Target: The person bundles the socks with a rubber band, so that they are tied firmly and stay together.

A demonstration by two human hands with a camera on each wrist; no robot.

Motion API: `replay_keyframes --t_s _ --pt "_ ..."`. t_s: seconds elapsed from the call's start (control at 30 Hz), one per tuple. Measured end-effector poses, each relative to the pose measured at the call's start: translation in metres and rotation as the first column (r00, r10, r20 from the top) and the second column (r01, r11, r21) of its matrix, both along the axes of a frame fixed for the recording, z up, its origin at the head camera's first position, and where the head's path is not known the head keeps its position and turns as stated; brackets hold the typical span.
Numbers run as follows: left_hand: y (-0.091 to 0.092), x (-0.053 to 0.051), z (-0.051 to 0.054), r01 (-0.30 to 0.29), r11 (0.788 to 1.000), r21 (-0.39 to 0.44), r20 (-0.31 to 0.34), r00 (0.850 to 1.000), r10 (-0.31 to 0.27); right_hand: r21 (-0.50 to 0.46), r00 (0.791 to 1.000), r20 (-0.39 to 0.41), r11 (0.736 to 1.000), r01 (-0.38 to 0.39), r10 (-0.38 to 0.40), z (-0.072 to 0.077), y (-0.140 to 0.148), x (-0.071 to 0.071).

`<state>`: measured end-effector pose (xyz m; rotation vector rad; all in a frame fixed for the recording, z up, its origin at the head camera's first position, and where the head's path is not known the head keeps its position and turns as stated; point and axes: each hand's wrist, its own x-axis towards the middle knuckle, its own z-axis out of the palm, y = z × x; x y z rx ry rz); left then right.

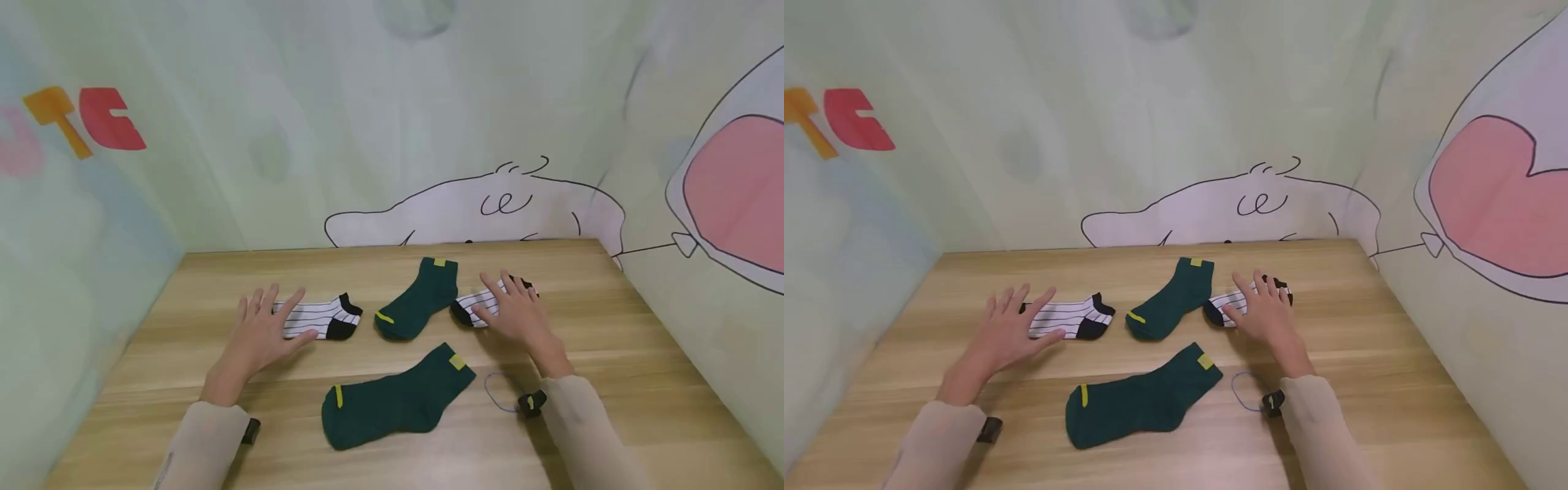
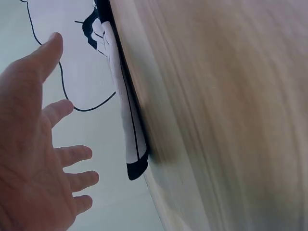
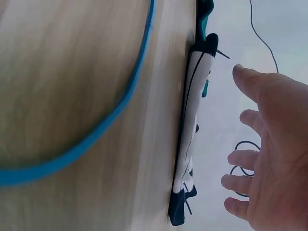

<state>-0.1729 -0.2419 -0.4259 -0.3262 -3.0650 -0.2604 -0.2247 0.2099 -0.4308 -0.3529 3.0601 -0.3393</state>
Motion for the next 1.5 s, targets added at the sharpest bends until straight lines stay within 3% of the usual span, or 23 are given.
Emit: replay_keyframes --t_s 0.13,0.27,0.5,0.8,1.0,1.2,1.33,1.5 --pt "-0.003 0.003 -0.008 0.001 1.000 0.002 -0.031 1.000 -0.001 -0.012 1.000 0.002 1.000 0.004 -0.004 -0.006 -0.003 0.004" --pt "0.001 0.001 -0.009 0.027 0.999 0.017 -0.077 0.997 -0.026 -0.024 1.000 -0.005 0.999 0.023 -0.023 -0.007 -0.002 0.005" --pt "0.012 -0.004 -0.006 0.025 0.998 0.051 -0.042 0.999 -0.023 -0.050 1.000 0.001 0.999 0.009 -0.009 -0.002 -0.003 -0.004" --pt "0.029 -0.018 0.004 0.082 0.979 0.185 -0.028 0.997 -0.078 -0.156 1.000 0.003 0.988 -0.009 0.010 0.007 -0.005 -0.018" --pt "0.035 -0.012 0.001 0.114 0.948 0.298 0.024 0.992 -0.127 -0.218 0.999 0.050 0.975 0.030 -0.019 -0.004 -0.014 -0.017" --pt "0.047 -0.011 0.000 0.131 0.920 0.370 0.034 0.987 -0.154 -0.248 0.999 0.026 0.968 0.042 -0.037 -0.008 -0.023 -0.017" --pt "0.056 -0.015 0.001 0.167 0.893 0.419 0.042 0.978 -0.202 -0.249 0.999 0.000 0.967 0.051 -0.053 -0.006 -0.029 -0.019" --pt "0.062 -0.016 0.001 0.165 0.862 0.479 0.096 0.966 -0.239 -0.294 0.998 -0.006 0.954 0.054 -0.058 -0.007 -0.035 -0.025"
